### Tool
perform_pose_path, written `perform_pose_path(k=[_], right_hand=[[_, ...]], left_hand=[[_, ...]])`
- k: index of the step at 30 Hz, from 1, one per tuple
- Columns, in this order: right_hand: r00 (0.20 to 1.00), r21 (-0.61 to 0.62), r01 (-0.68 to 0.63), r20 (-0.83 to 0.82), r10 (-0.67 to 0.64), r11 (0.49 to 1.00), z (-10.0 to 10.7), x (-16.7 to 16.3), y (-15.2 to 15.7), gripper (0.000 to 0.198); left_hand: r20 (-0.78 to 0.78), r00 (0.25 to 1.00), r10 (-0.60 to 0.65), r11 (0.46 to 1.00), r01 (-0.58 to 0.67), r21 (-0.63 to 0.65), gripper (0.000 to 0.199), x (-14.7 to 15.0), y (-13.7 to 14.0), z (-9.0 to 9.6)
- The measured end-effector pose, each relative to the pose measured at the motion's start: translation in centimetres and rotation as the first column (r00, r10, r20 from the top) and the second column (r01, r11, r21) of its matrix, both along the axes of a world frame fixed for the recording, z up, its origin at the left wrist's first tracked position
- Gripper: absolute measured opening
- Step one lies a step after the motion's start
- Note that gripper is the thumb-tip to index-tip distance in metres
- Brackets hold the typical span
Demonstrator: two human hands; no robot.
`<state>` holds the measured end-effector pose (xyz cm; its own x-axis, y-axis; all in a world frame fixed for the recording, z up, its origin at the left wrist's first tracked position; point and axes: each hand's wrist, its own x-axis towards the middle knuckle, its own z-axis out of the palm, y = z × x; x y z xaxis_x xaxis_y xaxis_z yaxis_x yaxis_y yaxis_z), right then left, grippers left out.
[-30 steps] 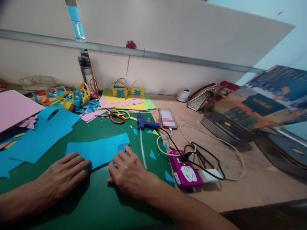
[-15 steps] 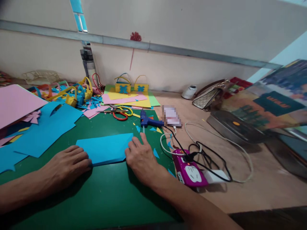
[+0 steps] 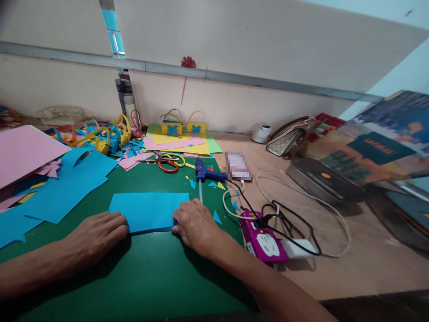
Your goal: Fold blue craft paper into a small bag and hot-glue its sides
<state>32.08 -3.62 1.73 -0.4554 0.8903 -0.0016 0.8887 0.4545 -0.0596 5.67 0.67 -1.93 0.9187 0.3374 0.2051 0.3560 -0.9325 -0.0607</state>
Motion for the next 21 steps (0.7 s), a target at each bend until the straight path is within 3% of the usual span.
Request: perform_pose_path(k=[3,6,11,14,16,21], right_hand=[[0.999,0.027,-0.033,0.014,0.033,0.999,0.2,-0.1,-0.3,0.009],[0.990,0.143,-0.093,0.121,0.076,0.985,0.1,-0.5,-0.8,0.013],[0.929,0.326,-0.295,0.317,0.190,0.898,-0.1,-1.3,-1.7,0.017],[0.909,0.370,-0.350,0.355,0.217,0.861,-0.1,-1.6,-2.1,0.018],[0.903,0.332,-0.360,0.359,0.236,0.872,-0.1,-1.7,-2.1,0.016],[0.950,0.065,-0.242,0.221,0.222,0.968,0.4,-1.4,-1.8,0.007]], left_hand=[[-0.084,0.996,0.002,1.000,0.000,0.026,0.013,0.0,-0.3,0.3],[-0.151,0.988,0.019,0.996,-0.006,0.085,0.011,0.2,-0.6,0.7],[-0.211,0.976,0.059,0.978,-0.014,0.208,0.009,0.4,-0.8,0.8],[-0.219,0.974,0.055,0.979,-0.010,0.202,0.007,0.3,-0.5,0.7],[-0.207,0.978,0.027,0.990,0.002,0.140,0.010,0.2,-0.2,0.5],[-0.173,0.984,0.040,0.999,-0.042,-0.008,0.039,0.8,-0.2,0.8]])
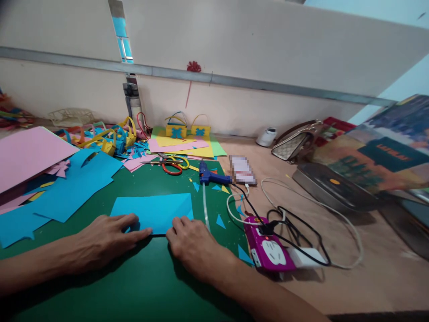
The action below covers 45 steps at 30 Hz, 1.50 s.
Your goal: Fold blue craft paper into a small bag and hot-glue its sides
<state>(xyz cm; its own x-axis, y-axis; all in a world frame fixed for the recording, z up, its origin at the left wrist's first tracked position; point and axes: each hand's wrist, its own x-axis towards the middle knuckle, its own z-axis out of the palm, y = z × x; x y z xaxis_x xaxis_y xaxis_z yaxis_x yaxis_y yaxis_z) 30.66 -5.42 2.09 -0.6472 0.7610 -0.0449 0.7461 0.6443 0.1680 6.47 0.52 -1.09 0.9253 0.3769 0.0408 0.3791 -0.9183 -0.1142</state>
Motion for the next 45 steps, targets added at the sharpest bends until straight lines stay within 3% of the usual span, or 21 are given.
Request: perform_pose_path(k=[3,6,9,14,19,21,23,26,34,45], right_hand=[[0.984,-0.181,0.099,-0.131,-0.123,0.979,0.1,0.2,0.3,0.021],[0.937,-0.278,0.215,-0.213,-0.278,0.936,0.1,0.2,0.7,0.033],[0.895,-0.305,0.281,-0.258,-0.363,0.910,0.3,0.1,0.8,0.025],[0.871,-0.339,0.307,-0.276,-0.406,0.889,0.8,-0.3,0.5,0.014],[0.866,-0.309,0.294,-0.315,-0.389,0.905,0.7,0.0,0.8,0.010],[0.835,-0.229,0.298,-0.408,-0.369,0.927,0.7,0.3,1.4,0.007],[0.813,-0.108,0.344,-0.462,-0.354,0.933,0.6,0.6,2.3,0.017],[0.828,-0.025,0.397,-0.422,-0.370,0.918,0.3,0.4,3.5,0.029],[0.859,-0.009,0.392,-0.355,-0.369,0.920,-1.1,-1.3,4.4,0.034],[0.860,0.038,0.391,-0.371,-0.350,0.920,-0.1,-1.5,4.0,0.021]], left_hand=[[0.008,1.000,0.014,0.998,-0.013,-0.069,0.035,0.5,0.0,0.5],[0.045,0.996,0.077,0.978,-0.067,-0.198,0.030,0.8,0.5,0.6],[0.077,0.981,0.180,0.955,-0.156,-0.254,0.030,1.0,1.0,0.2],[0.033,0.971,0.238,0.957,-0.228,-0.179,0.032,1.3,0.9,-0.1],[-0.017,0.965,0.262,0.959,-0.262,-0.110,0.037,1.8,0.0,0.3],[-0.001,0.973,0.229,0.969,-0.228,-0.099,0.033,1.8,-0.4,0.1],[0.035,0.982,0.185,0.980,-0.181,-0.081,0.030,1.6,-0.6,-0.3],[0.106,0.988,0.115,0.993,-0.111,-0.044,0.027,1.4,-0.8,-0.9],[0.208,0.978,0.032,0.999,-0.032,-0.004,0.023,1.5,-1.0,-1.1],[0.222,0.974,0.048,0.998,-0.040,-0.040,0.021,1.6,-1.0,-1.0]])
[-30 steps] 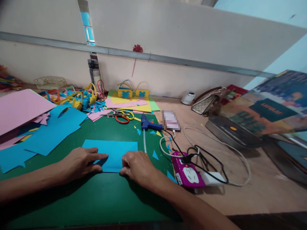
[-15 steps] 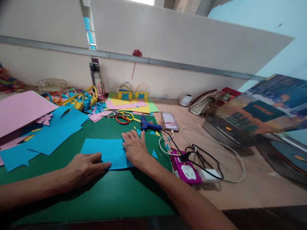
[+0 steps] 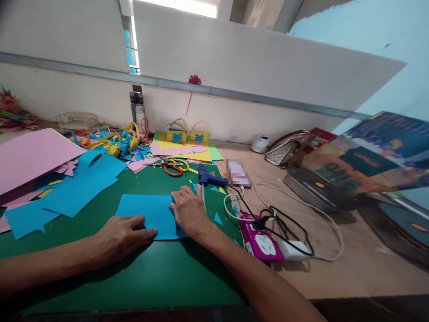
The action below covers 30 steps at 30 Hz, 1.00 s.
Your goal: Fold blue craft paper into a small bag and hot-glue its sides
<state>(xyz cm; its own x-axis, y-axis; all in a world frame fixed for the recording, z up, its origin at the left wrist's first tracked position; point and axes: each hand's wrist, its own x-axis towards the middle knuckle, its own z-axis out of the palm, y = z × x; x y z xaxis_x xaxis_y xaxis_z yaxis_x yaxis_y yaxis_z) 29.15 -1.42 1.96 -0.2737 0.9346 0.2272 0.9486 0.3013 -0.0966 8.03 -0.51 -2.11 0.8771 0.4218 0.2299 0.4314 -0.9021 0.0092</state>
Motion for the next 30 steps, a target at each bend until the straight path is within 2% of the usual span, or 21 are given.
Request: perform_pose_path(k=[5,11,14,17,19,21,24,27,30], right_hand=[[0.999,0.039,-0.031,-0.026,0.032,0.999,0.2,0.1,-0.3,0.022],[0.994,0.175,-0.107,0.039,0.102,0.979,0.4,0.3,-1.1,0.024],[0.988,0.297,-0.146,0.088,0.125,0.944,0.7,0.4,-2.0,0.022],[0.973,0.406,-0.230,0.120,0.197,0.885,1.0,0.3,-3.2,0.023],[0.957,0.450,-0.290,0.122,0.263,0.845,1.1,0.2,-4.1,0.026],[0.943,0.454,-0.328,0.112,0.312,0.828,1.1,0.2,-4.6,0.026],[0.949,0.419,-0.310,0.078,0.307,0.853,0.9,0.4,-4.5,0.020],[0.985,0.360,-0.171,0.030,0.172,0.917,0.6,1.0,-2.9,0.028],[0.999,0.159,-0.037,0.027,0.033,0.987,0.2,1.4,-1.0,0.035]], left_hand=[[0.001,1.000,0.010,1.000,-0.010,0.017,0.022,0.0,0.0,-0.2],[-0.011,1.000,0.004,1.000,-0.004,0.021,0.021,0.0,0.0,-0.1],[-0.005,1.000,0.009,1.000,-0.009,0.013,0.021,0.0,0.0,-0.2],[0.000,1.000,0.017,1.000,-0.017,0.018,0.021,0.0,0.0,-0.3],[0.001,1.000,0.020,0.999,-0.020,0.025,0.022,0.0,-0.1,-0.3],[-0.009,1.000,0.021,0.999,-0.021,0.029,0.022,0.0,-0.1,-0.2],[-0.028,0.999,0.025,0.999,-0.024,0.034,0.021,0.0,-0.2,-0.1],[-0.024,1.000,0.019,0.998,-0.018,0.055,0.021,0.0,-0.2,-0.2],[-0.014,1.000,0.004,0.997,-0.003,0.083,0.021,-0.1,-0.1,-0.3]])
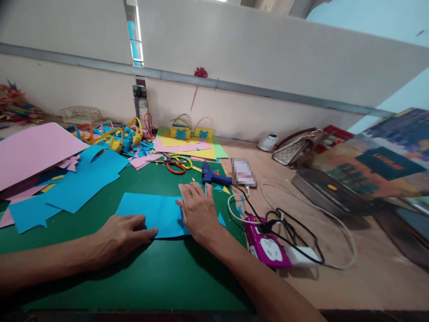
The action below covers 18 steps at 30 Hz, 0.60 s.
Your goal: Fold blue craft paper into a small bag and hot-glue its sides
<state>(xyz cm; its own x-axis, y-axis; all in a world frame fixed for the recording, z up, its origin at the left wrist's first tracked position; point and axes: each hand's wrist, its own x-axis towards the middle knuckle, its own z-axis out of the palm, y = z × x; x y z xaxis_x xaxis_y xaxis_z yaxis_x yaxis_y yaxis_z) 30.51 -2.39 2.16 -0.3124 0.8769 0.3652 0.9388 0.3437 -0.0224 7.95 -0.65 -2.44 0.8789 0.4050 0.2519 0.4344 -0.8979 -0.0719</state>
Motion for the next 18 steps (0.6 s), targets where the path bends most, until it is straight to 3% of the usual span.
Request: perform_pose_path(k=[2,5,18], right_hand=[[0.999,-0.129,0.034,0.028,-0.031,0.991,-0.4,-0.1,1.0,0.036],[0.999,-0.183,0.037,0.042,-0.030,0.982,-1.0,-0.6,1.6,0.033],[0.998,-0.037,0.061,0.015,-0.061,0.997,-0.2,-1.4,1.0,0.017]], left_hand=[[0.000,1.000,-0.006,1.000,0.006,0.009,0.021,0.0,0.0,-0.1],[-0.004,1.000,-0.013,1.000,0.013,0.005,0.021,-0.1,0.0,-0.2],[-0.044,0.999,0.016,1.000,-0.017,-0.014,0.022,0.0,-0.1,0.1]])
